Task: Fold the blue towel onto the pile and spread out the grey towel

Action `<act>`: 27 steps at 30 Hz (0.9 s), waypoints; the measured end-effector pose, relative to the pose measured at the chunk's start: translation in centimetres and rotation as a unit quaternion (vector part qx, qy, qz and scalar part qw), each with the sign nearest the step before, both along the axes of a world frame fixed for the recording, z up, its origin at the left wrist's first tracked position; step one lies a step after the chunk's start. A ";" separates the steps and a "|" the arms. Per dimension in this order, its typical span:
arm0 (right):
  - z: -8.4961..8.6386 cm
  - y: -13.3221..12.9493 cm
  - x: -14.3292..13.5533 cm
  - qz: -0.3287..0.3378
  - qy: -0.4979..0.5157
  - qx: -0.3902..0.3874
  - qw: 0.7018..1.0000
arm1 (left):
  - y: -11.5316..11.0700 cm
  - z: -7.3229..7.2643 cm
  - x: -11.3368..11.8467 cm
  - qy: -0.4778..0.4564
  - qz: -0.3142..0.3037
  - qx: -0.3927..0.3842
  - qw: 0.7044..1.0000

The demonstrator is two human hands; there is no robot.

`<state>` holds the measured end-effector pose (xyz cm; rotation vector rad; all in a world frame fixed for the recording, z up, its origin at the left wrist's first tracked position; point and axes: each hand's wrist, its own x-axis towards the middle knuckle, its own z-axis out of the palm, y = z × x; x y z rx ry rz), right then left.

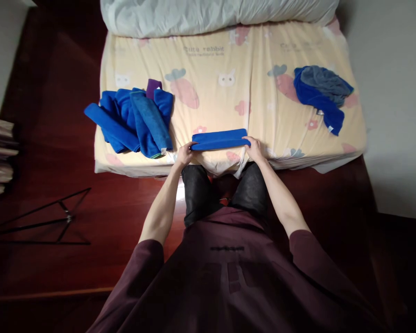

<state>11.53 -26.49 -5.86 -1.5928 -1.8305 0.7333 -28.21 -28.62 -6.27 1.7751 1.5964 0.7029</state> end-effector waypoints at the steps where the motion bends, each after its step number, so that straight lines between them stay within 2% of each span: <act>1: 0.0 -0.1 0.0 -0.009 0.021 -0.004 1.000 | -0.3 -0.1 -0.1 -0.019 0.011 -0.008 1.000; 8: 0.0 -0.6 0.0 -0.070 0.129 -0.021 0.989 | -1.6 -0.6 0.3 -0.092 0.057 -0.010 0.994; 15: -1.8 -0.4 0.4 -0.103 0.156 -0.027 0.982 | -1.6 -0.1 0.5 -0.048 0.116 -0.020 0.992; 21: -3.1 0.3 0.3 -0.125 0.135 -0.050 0.982 | -1.3 -1.2 0.9 -0.029 0.168 -0.072 0.983; 27: -2.4 0.5 -0.5 -0.168 0.071 -0.042 0.982 | -0.6 -1.4 1.7 -0.042 0.212 -0.092 0.972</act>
